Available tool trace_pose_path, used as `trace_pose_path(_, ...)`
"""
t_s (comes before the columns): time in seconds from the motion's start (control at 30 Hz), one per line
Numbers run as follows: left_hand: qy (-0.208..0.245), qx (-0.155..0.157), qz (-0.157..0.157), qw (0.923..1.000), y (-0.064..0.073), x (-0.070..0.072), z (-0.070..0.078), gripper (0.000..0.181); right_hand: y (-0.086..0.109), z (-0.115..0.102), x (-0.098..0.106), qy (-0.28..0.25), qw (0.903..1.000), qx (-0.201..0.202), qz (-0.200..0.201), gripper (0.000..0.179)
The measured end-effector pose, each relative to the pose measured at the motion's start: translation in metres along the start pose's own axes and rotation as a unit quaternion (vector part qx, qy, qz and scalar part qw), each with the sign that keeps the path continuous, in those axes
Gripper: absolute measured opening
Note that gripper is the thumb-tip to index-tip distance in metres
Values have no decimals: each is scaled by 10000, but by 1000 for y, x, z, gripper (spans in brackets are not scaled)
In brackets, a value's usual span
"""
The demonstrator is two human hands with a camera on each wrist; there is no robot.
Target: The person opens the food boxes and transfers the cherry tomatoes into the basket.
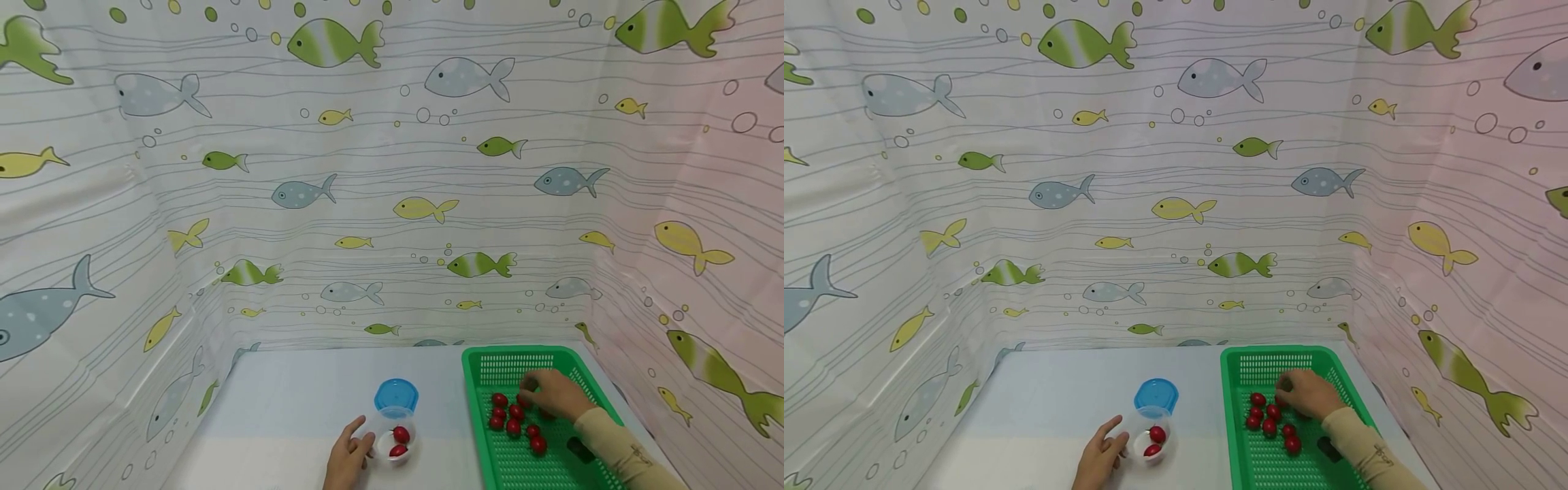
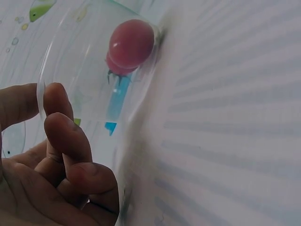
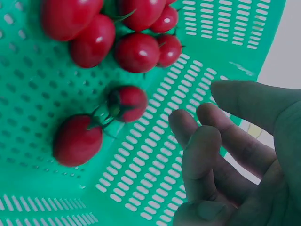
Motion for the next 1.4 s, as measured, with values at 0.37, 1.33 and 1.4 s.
trace_pose_path(0.37,-52,61,57,10000,-1,0,0,71,-2,-31,3,9,9987,415,294,19)
trace_pose_path(1.33,109,-43,-85,9999,1,0,0,65,-7,-127,-18,-48,9821,1803,533,18)
trace_pose_path(1.4,109,-84,-123,9998,1,0,1,65,-8,-134,-21,-25,9806,1883,539,18)
Point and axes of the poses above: each hand's wrist, its own y-axis away from the middle knuckle, its own x-axis out of the back of the hand, z = x × y, the point moved 7 cm from there along -y, towards the middle knuckle, and after that the axes turned 2 degrees about -y, right-handed, at the moved point
